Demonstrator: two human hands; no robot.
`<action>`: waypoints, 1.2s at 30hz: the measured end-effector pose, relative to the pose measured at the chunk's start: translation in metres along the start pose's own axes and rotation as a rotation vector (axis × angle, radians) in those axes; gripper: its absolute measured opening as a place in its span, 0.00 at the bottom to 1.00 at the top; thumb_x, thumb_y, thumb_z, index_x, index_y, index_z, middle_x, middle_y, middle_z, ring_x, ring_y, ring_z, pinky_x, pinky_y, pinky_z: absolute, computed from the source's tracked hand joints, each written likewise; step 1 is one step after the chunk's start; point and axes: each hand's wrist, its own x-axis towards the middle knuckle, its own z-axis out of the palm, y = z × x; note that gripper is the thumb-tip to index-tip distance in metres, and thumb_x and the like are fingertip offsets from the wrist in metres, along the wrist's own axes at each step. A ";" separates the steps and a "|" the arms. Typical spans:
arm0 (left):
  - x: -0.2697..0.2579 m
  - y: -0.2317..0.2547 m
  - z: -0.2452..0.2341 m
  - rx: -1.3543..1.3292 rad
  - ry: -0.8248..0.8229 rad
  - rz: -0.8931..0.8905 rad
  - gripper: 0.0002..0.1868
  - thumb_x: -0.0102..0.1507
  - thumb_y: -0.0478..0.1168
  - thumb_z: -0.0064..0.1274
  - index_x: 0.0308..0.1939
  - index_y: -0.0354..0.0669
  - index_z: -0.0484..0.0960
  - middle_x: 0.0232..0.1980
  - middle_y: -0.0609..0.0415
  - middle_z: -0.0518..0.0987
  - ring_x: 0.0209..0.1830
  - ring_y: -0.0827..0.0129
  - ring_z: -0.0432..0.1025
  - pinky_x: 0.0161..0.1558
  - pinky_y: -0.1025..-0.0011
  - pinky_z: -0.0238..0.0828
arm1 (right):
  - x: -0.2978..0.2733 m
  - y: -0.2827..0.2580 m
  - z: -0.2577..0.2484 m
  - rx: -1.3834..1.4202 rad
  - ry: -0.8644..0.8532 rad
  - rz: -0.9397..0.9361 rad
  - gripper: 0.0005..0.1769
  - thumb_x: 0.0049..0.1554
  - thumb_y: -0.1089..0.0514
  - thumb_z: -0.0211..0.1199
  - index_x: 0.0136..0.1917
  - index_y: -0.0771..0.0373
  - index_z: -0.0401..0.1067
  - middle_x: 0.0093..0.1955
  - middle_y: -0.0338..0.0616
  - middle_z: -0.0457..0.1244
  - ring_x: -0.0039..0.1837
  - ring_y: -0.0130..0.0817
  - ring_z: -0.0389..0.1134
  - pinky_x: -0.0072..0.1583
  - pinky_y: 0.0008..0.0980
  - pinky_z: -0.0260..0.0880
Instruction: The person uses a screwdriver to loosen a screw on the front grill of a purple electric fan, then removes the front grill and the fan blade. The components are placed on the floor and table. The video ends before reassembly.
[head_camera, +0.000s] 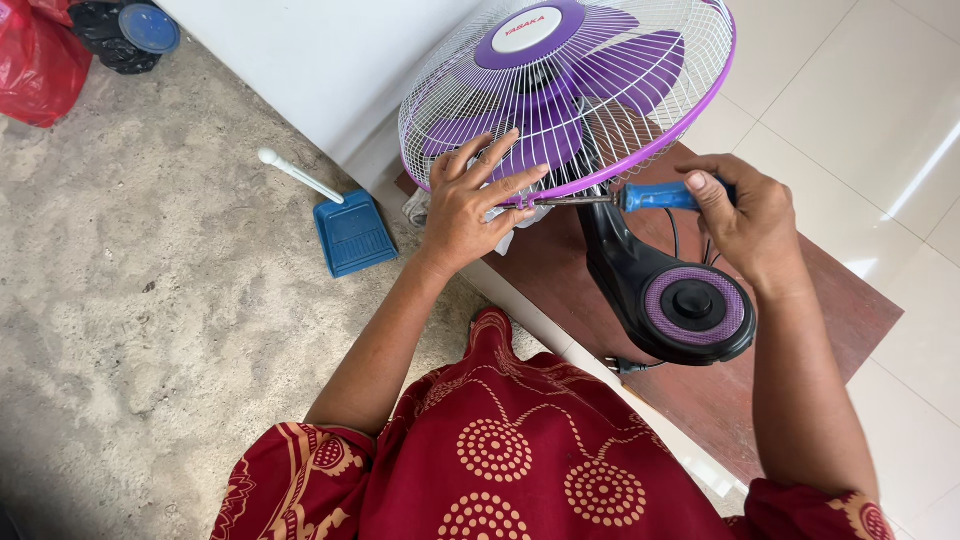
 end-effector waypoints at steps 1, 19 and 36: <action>0.000 0.000 -0.001 -0.015 0.000 0.009 0.34 0.53 0.53 0.74 0.62 0.79 0.80 0.78 0.65 0.67 0.76 0.64 0.60 0.74 0.56 0.52 | -0.001 0.001 0.003 0.020 0.002 0.013 0.13 0.68 0.52 0.63 0.58 0.63 0.78 0.32 0.39 0.64 0.33 0.24 0.63 0.35 0.25 0.61; -0.002 -0.018 0.000 -0.033 0.018 0.041 0.32 0.53 0.54 0.74 0.61 0.81 0.80 0.80 0.53 0.62 0.78 0.56 0.57 0.74 0.53 0.53 | -0.004 -0.001 0.012 0.235 -0.005 -0.111 0.16 0.61 0.59 0.67 0.61 0.63 0.72 0.44 0.38 0.69 0.41 0.25 0.71 0.42 0.24 0.73; 0.000 -0.024 -0.008 -0.027 -0.028 0.063 0.33 0.54 0.52 0.74 0.62 0.84 0.80 0.80 0.51 0.63 0.78 0.55 0.58 0.73 0.53 0.53 | 0.005 -0.024 0.001 -0.054 -0.009 -0.263 0.18 0.54 0.62 0.77 0.56 0.65 0.76 0.40 0.39 0.68 0.40 0.22 0.67 0.38 0.22 0.64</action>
